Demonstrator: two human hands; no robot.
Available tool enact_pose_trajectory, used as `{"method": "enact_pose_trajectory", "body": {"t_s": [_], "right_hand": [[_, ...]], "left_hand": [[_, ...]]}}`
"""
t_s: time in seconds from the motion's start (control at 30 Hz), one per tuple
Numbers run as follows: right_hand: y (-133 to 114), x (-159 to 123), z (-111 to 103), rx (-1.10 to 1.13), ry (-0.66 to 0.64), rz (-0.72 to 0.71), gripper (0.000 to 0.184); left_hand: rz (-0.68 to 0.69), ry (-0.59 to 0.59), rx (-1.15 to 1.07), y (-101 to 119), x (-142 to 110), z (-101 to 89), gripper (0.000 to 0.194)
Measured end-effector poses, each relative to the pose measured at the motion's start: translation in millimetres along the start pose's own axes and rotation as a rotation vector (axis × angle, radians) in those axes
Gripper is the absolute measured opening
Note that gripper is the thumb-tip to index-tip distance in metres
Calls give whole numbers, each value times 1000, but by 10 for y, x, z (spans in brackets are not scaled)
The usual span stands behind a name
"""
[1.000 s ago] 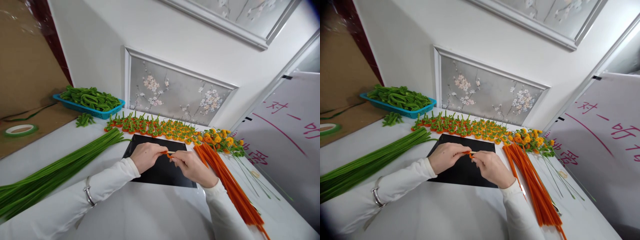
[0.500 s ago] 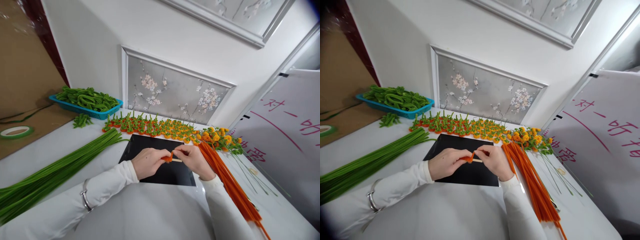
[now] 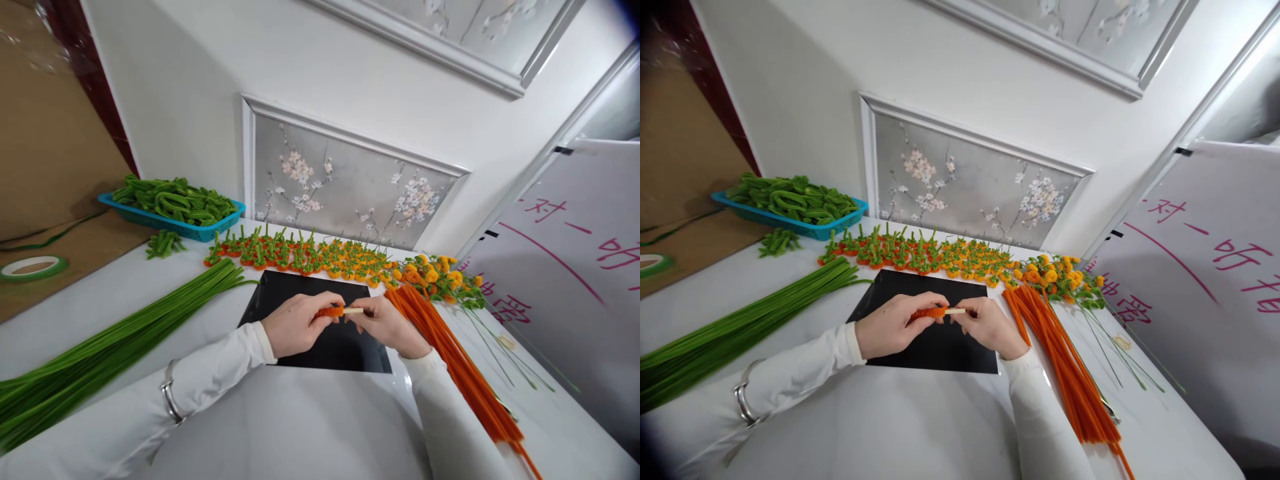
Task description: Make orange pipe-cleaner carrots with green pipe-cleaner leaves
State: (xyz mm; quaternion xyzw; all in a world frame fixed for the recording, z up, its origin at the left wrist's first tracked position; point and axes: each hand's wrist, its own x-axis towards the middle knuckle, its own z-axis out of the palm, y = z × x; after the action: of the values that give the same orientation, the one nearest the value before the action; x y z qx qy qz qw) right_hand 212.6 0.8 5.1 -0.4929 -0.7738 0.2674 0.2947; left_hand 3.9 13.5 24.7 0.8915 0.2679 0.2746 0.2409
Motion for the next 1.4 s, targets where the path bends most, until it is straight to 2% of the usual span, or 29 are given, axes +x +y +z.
{"method": "enact_pose_trajectory", "body": {"t_s": [0.17,0.3,0.43,0.67,0.8,0.9,1.2,1.3,1.4], "right_hand": [[8,1,23,15,2,-1,28],[-57,-25,33,-9,-35,-36,30],[-205,-81,38,-106,-66,-94,32],[-403,-170,-7,-346,7,-237,30],[-403,-175,-18,-363,38,-283,27],[-383,-159,-6,-318,116,-301,23],[-275,-67,-7,-227,367,-212,16],[-157,-26,-9,-179,333,-139,21],[-45,9,1,-155,227,-70,30]], "left_hand": [[-72,-10,-60,18,10,-7,36],[-131,109,-60,-58,27,24,28],[-156,191,11,-134,37,21,28],[-158,159,221,-142,16,-22,24],[-151,146,288,-149,17,-20,23],[-136,119,320,-139,15,-12,23],[-15,14,383,-81,-22,57,18],[25,22,355,-88,-25,73,17],[56,36,298,-79,-23,78,17]]}}
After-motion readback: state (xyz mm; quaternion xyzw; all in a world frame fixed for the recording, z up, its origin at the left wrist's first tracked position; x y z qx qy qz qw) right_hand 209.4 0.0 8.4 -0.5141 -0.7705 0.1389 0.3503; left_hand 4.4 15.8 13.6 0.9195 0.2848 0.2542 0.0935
